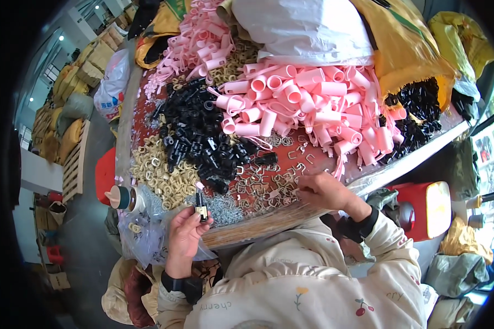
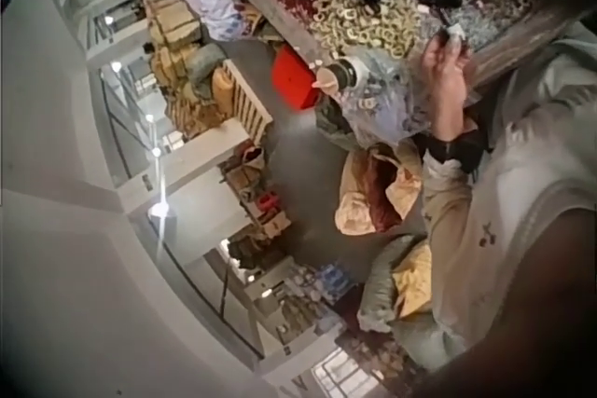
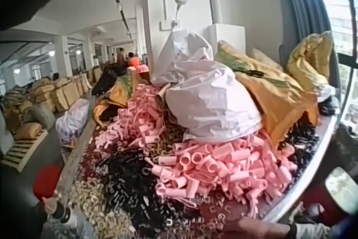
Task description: The person assembles components by hand, fitting a metal clip onto a black plastic part before sliding a pink plastic sleeve over the assembly. This process is repeated for several units, with the finished pieces being placed into a green bag.
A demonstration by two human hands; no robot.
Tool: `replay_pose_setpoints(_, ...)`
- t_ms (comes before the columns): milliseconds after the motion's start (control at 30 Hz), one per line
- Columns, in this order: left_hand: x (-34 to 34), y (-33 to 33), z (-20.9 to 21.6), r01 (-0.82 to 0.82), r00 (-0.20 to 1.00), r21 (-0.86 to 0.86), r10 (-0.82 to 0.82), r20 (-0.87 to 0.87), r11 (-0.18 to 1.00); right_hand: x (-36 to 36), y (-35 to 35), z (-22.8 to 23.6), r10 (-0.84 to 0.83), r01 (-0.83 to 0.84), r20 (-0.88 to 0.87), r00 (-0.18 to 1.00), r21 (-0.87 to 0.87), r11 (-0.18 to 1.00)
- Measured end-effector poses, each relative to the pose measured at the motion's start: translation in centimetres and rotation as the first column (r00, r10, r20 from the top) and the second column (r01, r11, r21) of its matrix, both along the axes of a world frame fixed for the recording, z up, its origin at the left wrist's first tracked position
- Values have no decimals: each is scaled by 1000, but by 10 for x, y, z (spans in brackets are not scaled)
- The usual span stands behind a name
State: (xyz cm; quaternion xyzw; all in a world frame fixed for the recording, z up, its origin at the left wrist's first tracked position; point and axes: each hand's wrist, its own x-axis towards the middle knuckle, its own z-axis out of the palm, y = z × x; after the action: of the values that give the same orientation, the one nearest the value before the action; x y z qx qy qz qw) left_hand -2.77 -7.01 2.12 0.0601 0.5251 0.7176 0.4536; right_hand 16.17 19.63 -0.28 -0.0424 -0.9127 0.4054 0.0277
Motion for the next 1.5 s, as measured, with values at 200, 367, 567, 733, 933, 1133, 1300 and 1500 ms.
replay_pose_setpoints(200,0,11,-5,38,999,24,-38,15,999,2,-2,-24,-136,128,0,991,331,935)
replay_pose_setpoints(367,-3,8,-7,23,1000,3,-23,-18,1000,-10,-14,-15,-370,300,98,924,416,859)
replay_pose_setpoints(567,-6,-2,-9,-17,999,-1,17,-29,1000,-13,-21,-27,-454,352,113,884,480,804)
replay_pose_setpoints(733,-2,-4,-8,-28,999,30,29,-43,999,-14,-28,-26,-458,386,42,888,472,792)
replay_pose_setpoints(933,8,-2,-4,-31,999,21,31,-24,999,-8,-28,-22,-419,348,32,907,505,790)
replay_pose_setpoints(1133,11,-2,-4,-1,999,27,2,-42,1000,-1,-23,-28,-274,233,-10,962,556,798)
replay_pose_setpoints(1300,9,0,-6,-5,1000,23,5,-11,1000,2,-33,-23,-287,230,-6,958,618,752)
replay_pose_setpoints(1500,4,-4,-11,-31,999,14,31,-9,999,0,-35,-26,-321,179,107,941,646,742)
